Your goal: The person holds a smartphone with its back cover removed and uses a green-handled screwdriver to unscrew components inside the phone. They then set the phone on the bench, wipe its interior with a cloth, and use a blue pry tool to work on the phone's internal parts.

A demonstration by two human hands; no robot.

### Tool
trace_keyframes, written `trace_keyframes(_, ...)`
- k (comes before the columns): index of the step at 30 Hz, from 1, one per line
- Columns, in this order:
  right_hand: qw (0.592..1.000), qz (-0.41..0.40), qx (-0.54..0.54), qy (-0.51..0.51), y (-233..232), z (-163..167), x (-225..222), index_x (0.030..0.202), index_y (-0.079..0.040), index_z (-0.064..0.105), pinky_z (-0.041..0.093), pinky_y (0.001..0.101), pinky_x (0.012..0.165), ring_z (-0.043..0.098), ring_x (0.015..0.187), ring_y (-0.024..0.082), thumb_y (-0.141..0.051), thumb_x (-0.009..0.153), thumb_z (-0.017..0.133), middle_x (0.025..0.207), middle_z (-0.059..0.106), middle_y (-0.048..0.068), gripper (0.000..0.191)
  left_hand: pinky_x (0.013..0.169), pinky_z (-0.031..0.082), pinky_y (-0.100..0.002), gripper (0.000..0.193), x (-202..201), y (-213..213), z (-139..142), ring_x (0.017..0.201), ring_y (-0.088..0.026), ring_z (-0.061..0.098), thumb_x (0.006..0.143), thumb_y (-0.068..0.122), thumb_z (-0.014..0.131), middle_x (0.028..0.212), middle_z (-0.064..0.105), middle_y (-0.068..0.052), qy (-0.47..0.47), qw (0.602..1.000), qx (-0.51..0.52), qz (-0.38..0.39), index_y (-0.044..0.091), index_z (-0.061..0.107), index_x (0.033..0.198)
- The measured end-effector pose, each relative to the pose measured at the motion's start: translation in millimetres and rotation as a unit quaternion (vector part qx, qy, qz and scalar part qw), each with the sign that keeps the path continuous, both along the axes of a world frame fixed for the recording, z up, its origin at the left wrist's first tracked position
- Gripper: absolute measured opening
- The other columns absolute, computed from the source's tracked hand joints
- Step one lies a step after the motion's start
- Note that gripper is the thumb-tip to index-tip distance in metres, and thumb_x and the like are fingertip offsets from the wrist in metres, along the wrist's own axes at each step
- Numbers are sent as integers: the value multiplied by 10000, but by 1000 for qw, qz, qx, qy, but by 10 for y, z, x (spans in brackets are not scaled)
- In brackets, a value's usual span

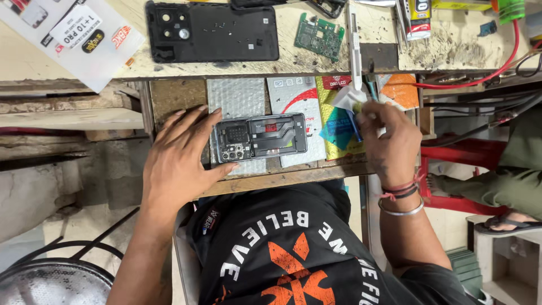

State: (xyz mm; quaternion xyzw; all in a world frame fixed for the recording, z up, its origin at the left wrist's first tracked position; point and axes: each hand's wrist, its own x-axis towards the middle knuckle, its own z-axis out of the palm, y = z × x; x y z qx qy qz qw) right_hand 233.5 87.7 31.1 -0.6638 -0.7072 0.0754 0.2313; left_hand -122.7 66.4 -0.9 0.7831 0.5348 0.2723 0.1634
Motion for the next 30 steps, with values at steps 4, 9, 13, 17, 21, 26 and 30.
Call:
trace_keyframes(4, 996, 2, -36, -85, -83, -54, 6, 1022, -76, 718, 526, 409, 640, 696, 749, 315, -222, 850, 846, 864, 718, 108, 258, 1146, 410, -465, 889, 15, -9, 0, 1306, -346, 583, 614, 398, 926, 1384, 634, -196, -6, 1000, -9, 6, 71, 607, 1377)
trace_keyframes(9, 986, 30, -17, -161, -135, 22, 141, 1025, -60, 688, 526, 428, 678, 697, 815, 344, -197, 955, 809, 928, 723, 124, 195, 1141, 414, -465, 896, 35, -5, 13, 1302, -345, 586, 608, 403, 930, 1385, 635, -191, -4, 1000, -3, 8, 77, 609, 1379)
trace_keyframes(13, 1000, -15, -7, -14, -266, 175, 218, 1045, -30, 700, 526, 331, 699, 683, 788, 242, -135, 946, 836, 894, 713, 107, 198, 1134, 418, -460, 894, 28, -18, 16, 1298, -344, 587, 600, 405, 927, 1380, 639, -184, -9, 1000, -3, 16, 87, 614, 1375)
trace_keyframes(17, 989, -13, 11, 145, -269, 212, 208, 1039, 8, 697, 499, 240, 753, 595, 775, 89, -32, 966, 855, 859, 678, 52, 179, 1144, 401, -459, 897, 8, -17, 8, 1321, -332, 572, 624, 401, 919, 1393, 627, -178, -2, 1000, -9, 11, 83, 592, 1396)
trace_keyframes(21, 981, 45, 17, 185, -129, 100, 143, 1044, 43, 698, 529, 223, 785, 639, 865, 76, 11, 919, 847, 963, 695, 39, 197, 1142, 382, -450, 920, -7, -18, 12, 1336, -321, 541, 618, 408, 911, 1409, 616, -163, 3, 999, -41, 16, 100, 571, 1416)
trace_keyframes(26, 951, 52, 1, 305, -153, 74, 131, 1074, 42, 677, 567, 242, 886, 690, 951, 107, 26, 1007, 766, 1026, 728, 99, 112, 1140, 357, -455, 952, -23, 8, 8, 1351, -315, 502, 631, 458, 895, 1410, 603, -165, 20, 998, -64, 17, 130, 531, 1448)
trace_keyframes(30, 889, 90, 103, 437, -191, 130, 62, 1253, -4, 538, 630, 334, 982, 729, 1048, 177, 40, 1159, 678, 1127, 717, 153, 174, 1150, 344, -462, 963, -35, 17, -20, 1363, -315, 485, 649, 487, 887, 1395, 604, -164, 27, 998, -61, 12, 133, 508, 1460)
